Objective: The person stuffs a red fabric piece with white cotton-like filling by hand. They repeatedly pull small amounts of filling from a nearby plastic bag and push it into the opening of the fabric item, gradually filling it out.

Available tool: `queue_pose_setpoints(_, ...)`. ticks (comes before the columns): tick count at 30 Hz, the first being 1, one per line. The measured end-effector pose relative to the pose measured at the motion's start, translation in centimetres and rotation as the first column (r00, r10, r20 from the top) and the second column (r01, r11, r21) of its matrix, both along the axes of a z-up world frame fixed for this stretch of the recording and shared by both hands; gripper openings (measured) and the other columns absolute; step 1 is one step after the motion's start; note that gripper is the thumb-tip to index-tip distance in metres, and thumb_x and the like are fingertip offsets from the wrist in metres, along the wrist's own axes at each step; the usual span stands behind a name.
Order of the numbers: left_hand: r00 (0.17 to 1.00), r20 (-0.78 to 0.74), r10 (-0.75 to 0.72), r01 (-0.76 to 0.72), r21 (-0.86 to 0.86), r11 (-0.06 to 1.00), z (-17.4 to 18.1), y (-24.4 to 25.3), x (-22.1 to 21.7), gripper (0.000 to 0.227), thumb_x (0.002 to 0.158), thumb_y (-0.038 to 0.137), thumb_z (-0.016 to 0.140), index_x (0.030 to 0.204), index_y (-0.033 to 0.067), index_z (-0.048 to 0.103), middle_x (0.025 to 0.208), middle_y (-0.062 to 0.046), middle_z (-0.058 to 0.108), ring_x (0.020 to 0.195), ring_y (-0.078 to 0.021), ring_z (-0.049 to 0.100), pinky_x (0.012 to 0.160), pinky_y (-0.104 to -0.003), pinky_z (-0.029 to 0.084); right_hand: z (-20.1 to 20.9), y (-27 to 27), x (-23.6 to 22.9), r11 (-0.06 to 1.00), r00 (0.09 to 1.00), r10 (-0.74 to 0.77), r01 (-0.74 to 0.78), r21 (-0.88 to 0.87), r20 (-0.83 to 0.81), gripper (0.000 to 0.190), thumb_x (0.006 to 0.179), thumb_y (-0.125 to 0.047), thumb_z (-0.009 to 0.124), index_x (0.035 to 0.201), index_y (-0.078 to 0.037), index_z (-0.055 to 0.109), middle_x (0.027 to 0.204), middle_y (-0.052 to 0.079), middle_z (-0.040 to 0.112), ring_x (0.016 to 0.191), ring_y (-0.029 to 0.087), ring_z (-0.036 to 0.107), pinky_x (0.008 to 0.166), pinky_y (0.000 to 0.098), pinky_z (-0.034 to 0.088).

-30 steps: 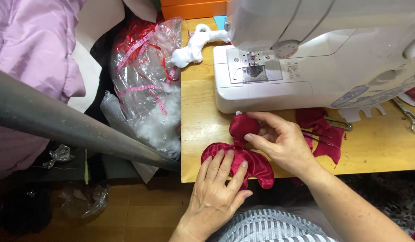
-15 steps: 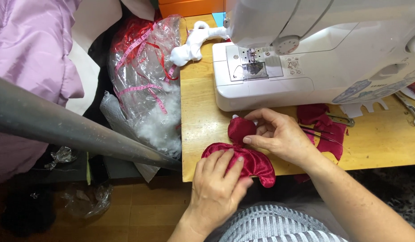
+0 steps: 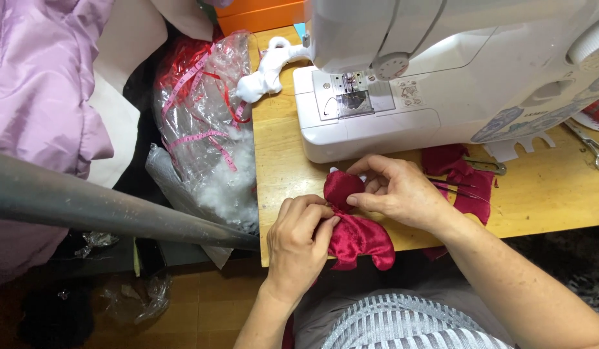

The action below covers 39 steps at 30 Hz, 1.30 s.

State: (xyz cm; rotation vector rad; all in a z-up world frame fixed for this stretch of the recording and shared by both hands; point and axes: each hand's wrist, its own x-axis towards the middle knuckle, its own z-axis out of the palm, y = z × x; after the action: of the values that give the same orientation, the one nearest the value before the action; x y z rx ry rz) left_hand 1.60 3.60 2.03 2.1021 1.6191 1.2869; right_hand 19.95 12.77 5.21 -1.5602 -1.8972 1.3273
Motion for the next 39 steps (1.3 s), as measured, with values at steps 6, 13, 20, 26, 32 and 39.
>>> queue_pose_setpoints(6, 0.992, -0.109, 0.06, -0.068, -0.069, 0.995, -1.2, 0.7, -0.2, 0.012, 0.084, 0.015, 0.079, 0.082, 0.011, 0.067, 0.081, -0.002, 0.068, 0.077, -0.0244, 0.057, 0.062, -0.039, 0.045, 0.6, 0.5, -0.2, 0.999, 1.0, 0.02, -0.019, -0.031, 0.024, 0.035, 0.075, -0.021, 0.086, 0.108, -0.014, 0.077, 0.057, 0.001, 0.069, 0.051, 0.008, 0.059, 0.057, 0.0234, 0.048)
queue_pose_setpoints(13, 0.996, -0.075, 0.043, -0.056, -0.19, 0.98, -2.3, 1.3, -0.8, 0.013, 0.083, 0.023, 0.082, 0.088, 0.0168, 0.072, 0.082, 0.0, 0.063, 0.087, -0.024, 0.061, 0.075, -0.038, 0.052, -2.3, 1.3, 1.0, 1.0, 0.964, -0.015, 0.016, 0.0, -0.264, 0.047, 0.07, -0.003, 0.088, 0.115, 0.001, 0.075, 0.076, 0.018, 0.068, 0.059, 0.018, 0.07, 0.054, 0.0289, 0.065)
queue_pose_setpoints(20, 0.993, -0.121, -0.004, -0.001, -0.043, 0.999, -1.5, 1.3, -0.8, 0.01, 0.083, 0.017, 0.081, 0.081, 0.0158, 0.071, 0.081, 0.0, 0.057, 0.084, -0.0238, 0.058, 0.072, -0.037, 0.049, -3.4, 1.3, 1.9, 0.997, 0.952, -0.055, 0.067, 0.029, -0.3, 0.046, 0.072, -0.003, 0.087, 0.115, 0.003, 0.074, 0.076, 0.018, 0.067, 0.059, 0.017, 0.069, 0.053, 0.0279, 0.063)
queue_pose_setpoints(26, 0.971, -0.185, -0.151, 0.182, 0.162, 0.97, -0.2, 0.9, -0.7, 0.011, 0.089, -0.005, 0.066, 0.082, 0.0023, 0.063, 0.083, -0.01, 0.056, 0.076, -0.0272, 0.051, 0.059, -0.037, 0.042, -0.7, 0.0, 1.5, 0.994, 0.991, -0.113, 0.114, -0.001, -0.076, 0.037, 0.076, -0.02, 0.086, 0.11, -0.012, 0.075, 0.059, 0.001, 0.061, 0.052, 0.009, 0.052, 0.052, 0.0233, 0.044)
queue_pose_setpoints(32, 0.945, -0.271, -0.181, 0.247, 0.231, 0.941, -0.4, 0.8, -0.6, 0.02, 0.086, -0.018, 0.062, 0.086, 0.0018, 0.06, 0.082, -0.009, 0.053, 0.069, -0.0251, 0.05, 0.049, -0.034, 0.041, -1.7, -1.1, 2.0, 0.998, 0.98, -0.066, 0.069, 0.011, -0.189, 0.037, 0.074, -0.014, 0.09, 0.108, -0.011, 0.074, 0.063, -0.001, 0.061, 0.055, 0.006, 0.052, 0.053, 0.0206, 0.046)
queue_pose_setpoints(39, 0.954, -0.241, -0.176, 0.218, 0.163, 0.962, -0.4, 0.9, -0.8, 0.012, 0.09, -0.007, 0.065, 0.085, 0.0031, 0.064, 0.085, -0.01, 0.057, 0.072, -0.0265, 0.055, 0.047, -0.035, 0.042, -1.1, -1.7, 1.3, 0.994, 1.0, 0.013, -0.014, 0.108, 0.014, 0.035, 0.073, -0.02, 0.09, 0.103, -0.017, 0.073, 0.058, -0.005, 0.063, 0.049, 0.006, 0.054, 0.051, 0.0224, 0.051)
